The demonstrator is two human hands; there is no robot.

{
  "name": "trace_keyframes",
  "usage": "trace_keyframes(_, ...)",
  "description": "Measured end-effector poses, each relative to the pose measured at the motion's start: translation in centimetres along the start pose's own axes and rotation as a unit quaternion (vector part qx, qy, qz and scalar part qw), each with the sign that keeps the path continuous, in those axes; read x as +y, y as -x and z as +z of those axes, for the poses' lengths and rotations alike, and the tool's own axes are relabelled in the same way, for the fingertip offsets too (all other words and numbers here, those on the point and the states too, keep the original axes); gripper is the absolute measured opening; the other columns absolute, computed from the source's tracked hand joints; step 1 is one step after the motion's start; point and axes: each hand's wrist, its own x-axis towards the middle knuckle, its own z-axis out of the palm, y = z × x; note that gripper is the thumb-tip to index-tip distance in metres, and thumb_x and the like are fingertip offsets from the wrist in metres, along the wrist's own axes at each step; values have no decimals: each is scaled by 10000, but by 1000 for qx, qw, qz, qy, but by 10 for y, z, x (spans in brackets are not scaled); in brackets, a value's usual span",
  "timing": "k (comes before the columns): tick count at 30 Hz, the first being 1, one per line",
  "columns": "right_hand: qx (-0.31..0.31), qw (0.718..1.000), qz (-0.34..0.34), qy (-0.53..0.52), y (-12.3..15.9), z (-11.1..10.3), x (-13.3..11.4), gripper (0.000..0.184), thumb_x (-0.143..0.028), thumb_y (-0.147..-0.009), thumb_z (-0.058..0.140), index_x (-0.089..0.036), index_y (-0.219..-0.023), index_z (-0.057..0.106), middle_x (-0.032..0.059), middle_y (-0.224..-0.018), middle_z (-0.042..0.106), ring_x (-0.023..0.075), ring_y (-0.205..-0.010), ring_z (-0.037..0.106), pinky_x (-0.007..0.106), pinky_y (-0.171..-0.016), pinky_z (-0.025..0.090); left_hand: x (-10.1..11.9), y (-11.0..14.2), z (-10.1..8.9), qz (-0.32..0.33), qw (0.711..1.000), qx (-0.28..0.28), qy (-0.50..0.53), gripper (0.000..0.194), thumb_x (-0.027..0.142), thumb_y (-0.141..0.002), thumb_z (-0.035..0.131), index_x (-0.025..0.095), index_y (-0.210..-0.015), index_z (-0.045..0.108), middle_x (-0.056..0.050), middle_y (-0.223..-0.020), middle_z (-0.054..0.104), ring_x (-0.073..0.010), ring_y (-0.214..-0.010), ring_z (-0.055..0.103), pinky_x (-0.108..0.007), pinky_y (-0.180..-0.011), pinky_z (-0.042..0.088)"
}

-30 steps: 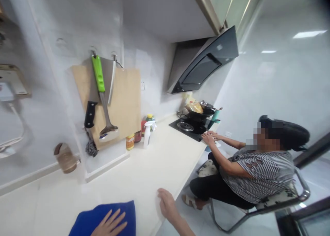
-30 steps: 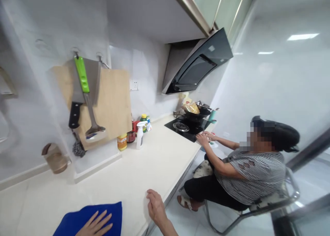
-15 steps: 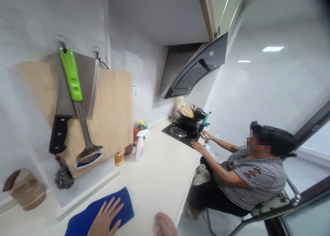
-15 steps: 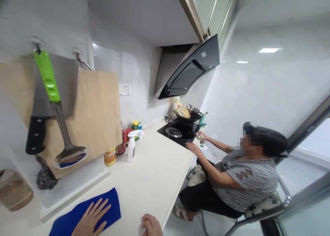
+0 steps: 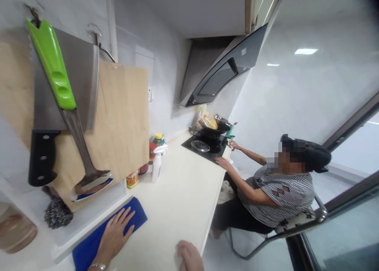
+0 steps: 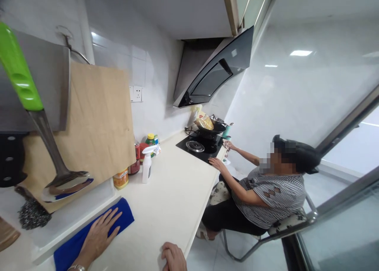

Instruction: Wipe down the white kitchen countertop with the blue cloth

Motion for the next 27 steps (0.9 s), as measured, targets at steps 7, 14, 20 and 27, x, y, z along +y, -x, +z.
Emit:
trace_keyframes(7, 22, 1000, 5, -18, -6, -4, -15, 474, -60, -573, 418, -255, -991, 528, 37, -1107, 643, 214, -986, 631, 345, -834, 519, 28, 28, -1, -52, 998, -10, -32, 582, 502, -965, 397, 272, -1492, 485, -61, -1564, 453, -287, -1459, 397, -538, -1180, 313)
trace_keyframes(14, 11, 1000, 18, -20, -2, -8, -19, 399, -57, -654, 417, -237, -984, 548, 53, -1159, 627, 218, -1064, 603, 386, -919, 499, 79, 121, -18, -45, 997, 32, -59, 554, 462, -984, 398, 302, -1510, 456, -47, -1564, 455, -306, -1454, 402, -558, -1165, 344)
trace_keyframes(20, 19, 1000, 3, 12, 6, -9, -18, 355, -63, -740, 416, -218, -1010, 587, 75, -1154, 640, 216, -1081, 594, 390, -934, 499, 134, 208, -62, -60, 997, -19, -45, 574, 462, -1006, 407, 317, -1559, 353, -38, -1611, 381, -294, -1477, 364, -522, -1187, 330)
trace_keyframes(27, -2, 1000, 13, 16, 16, -4, -16, 340, -67, -772, 404, -207, -1026, 582, 89, -1203, 613, 216, -1106, 562, 387, -952, 464, 141, 277, -92, 5, 997, -53, -53, 615, 449, -1006, 439, 363, -1584, 247, -2, -1623, 361, -266, -1477, 363, -478, -1187, 340)
